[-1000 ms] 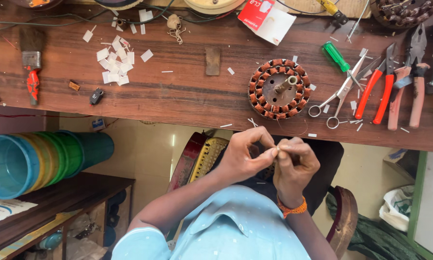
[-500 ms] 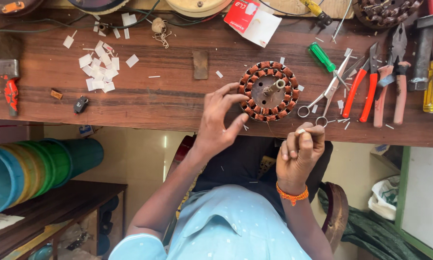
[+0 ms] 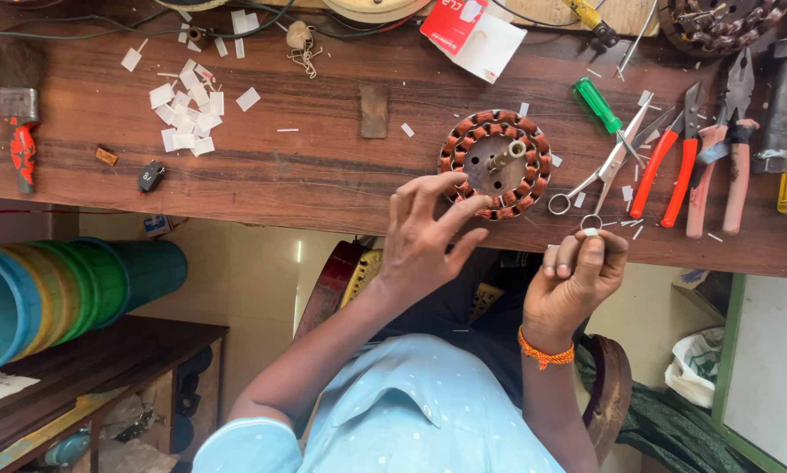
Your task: The person winds insulated wire around the slots of a fan motor stator on a workbench, pressing each turn into place by hand. They then cut the wire with scissors and continue winding and securing the wire ends around the stator.
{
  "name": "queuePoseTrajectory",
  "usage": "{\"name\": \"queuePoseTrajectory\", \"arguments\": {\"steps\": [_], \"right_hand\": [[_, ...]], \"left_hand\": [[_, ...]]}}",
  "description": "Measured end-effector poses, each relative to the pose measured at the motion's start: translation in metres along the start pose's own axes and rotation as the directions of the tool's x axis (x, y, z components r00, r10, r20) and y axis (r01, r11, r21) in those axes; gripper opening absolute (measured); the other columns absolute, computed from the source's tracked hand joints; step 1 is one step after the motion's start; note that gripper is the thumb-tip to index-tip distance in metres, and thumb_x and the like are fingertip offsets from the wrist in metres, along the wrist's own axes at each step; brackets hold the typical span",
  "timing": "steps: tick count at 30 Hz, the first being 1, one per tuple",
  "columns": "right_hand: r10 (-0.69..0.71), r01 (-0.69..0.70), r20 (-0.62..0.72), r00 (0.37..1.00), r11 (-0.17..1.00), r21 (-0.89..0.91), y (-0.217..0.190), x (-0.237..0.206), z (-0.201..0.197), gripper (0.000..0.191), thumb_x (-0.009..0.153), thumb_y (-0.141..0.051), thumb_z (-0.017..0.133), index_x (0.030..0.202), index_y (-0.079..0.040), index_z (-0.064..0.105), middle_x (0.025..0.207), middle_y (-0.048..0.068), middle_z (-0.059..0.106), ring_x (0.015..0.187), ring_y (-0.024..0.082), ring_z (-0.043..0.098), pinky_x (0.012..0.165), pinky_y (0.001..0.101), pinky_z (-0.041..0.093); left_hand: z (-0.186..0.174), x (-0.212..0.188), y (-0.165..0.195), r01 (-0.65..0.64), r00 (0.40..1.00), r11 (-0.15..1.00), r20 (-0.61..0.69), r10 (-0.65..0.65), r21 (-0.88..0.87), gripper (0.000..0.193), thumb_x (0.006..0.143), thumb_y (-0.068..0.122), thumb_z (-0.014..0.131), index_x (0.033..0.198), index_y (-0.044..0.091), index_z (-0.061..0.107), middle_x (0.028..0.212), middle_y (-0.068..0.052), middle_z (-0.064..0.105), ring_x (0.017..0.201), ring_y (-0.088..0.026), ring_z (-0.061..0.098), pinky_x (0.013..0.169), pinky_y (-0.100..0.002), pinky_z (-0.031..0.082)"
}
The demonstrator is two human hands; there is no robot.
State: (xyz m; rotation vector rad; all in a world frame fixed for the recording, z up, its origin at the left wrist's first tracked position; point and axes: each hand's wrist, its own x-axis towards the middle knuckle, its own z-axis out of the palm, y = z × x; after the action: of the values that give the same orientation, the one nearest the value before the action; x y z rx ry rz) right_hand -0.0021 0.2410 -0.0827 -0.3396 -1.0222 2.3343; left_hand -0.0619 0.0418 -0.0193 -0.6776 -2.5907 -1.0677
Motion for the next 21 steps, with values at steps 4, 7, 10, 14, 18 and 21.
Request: {"name": "queuePoseTrajectory", "arguments": {"steps": [4, 7, 10, 14, 18, 21], "right_hand": [[-0.022, 0.023, 0.018, 1.000, 0.998, -0.051, 0.001, -0.002, 0.000, 0.005, 0.111, -0.007, 0.063, 0.115, -0.006, 0.062, 0.099, 0.004, 0.065, 0.064, 0.006, 0.045, 0.056, 0.0224, 0.040], [-0.023, 0.024, 0.004, 1.000, 0.996, -0.080, 0.000, -0.003, 0.001, 0.005, 0.110, -0.007, 0.062, 0.115, -0.005, 0.062, 0.100, 0.006, 0.066, 0.065, 0.006, 0.047, 0.057, 0.0231, 0.041], [-0.016, 0.013, -0.017, 1.000, 0.993, -0.117, -0.002, -0.001, 0.003, 0.006, 0.110, -0.005, 0.062, 0.115, -0.005, 0.061, 0.101, 0.006, 0.066, 0.069, 0.008, 0.050, 0.061, 0.0252, 0.044], [-0.027, 0.024, -0.018, 0.999, 0.991, -0.131, -0.007, 0.007, 0.008, 0.005, 0.109, -0.003, 0.059, 0.114, -0.005, 0.060, 0.102, 0.006, 0.065, 0.079, 0.011, 0.056, 0.069, 0.0290, 0.051], [-0.041, 0.043, 0.018, 0.999, 0.987, -0.153, -0.008, 0.008, 0.013, 0.008, 0.107, 0.000, 0.054, 0.112, -0.003, 0.059, 0.104, 0.005, 0.062, 0.091, 0.012, 0.059, 0.087, 0.0341, 0.057], [-0.049, 0.059, 0.071, 0.996, 0.987, -0.148, -0.009, 0.004, 0.013, 0.009, 0.105, 0.000, 0.052, 0.110, -0.003, 0.058, 0.104, 0.006, 0.060, 0.096, 0.012, 0.058, 0.095, 0.0369, 0.057]], "left_hand": [[0.012, 0.004, 0.014, 0.010, 0.998, 0.999, -0.066, -0.008, 0.040, 0.033, 0.091, 0.035, 0.082, 0.120, 0.023, 0.073, 0.135, 0.000, 0.055, 0.129, -0.025, 0.046, 0.106, -0.043, 0.036], [0.017, 0.007, 0.018, 0.017, 0.994, 0.999, -0.111, -0.011, 0.049, 0.028, 0.090, 0.033, 0.083, 0.114, 0.022, 0.075, 0.131, 0.001, 0.056, 0.126, -0.024, 0.046, 0.103, -0.044, 0.036], [0.020, 0.008, 0.019, 0.071, 0.993, 0.987, -0.085, -0.084, -0.146, 0.023, 0.094, 0.023, 0.081, 0.115, 0.021, 0.074, 0.133, 0.000, 0.056, 0.126, -0.024, 0.047, 0.104, -0.039, 0.045], [0.020, 0.012, 0.016, -0.036, 0.989, 0.987, -0.149, 0.013, -0.156, 0.026, 0.090, 0.010, 0.081, 0.112, 0.019, 0.073, 0.136, -0.003, 0.054, 0.127, -0.028, 0.047, 0.106, -0.042, 0.049], [0.017, 0.023, 0.004, -0.017, 0.999, 0.955, -0.031, 0.008, -0.296, 0.032, 0.087, 0.011, 0.081, 0.117, 0.016, 0.071, 0.139, -0.009, 0.050, 0.128, -0.032, 0.047, 0.101, -0.039, 0.052], [0.010, 0.025, -0.007, -0.065, 0.998, 0.956, 0.005, 0.069, -0.285, 0.036, 0.086, 0.010, 0.082, 0.119, 0.015, 0.070, 0.143, -0.009, 0.050, 0.131, -0.032, 0.048, 0.105, -0.041, 0.051]]}}
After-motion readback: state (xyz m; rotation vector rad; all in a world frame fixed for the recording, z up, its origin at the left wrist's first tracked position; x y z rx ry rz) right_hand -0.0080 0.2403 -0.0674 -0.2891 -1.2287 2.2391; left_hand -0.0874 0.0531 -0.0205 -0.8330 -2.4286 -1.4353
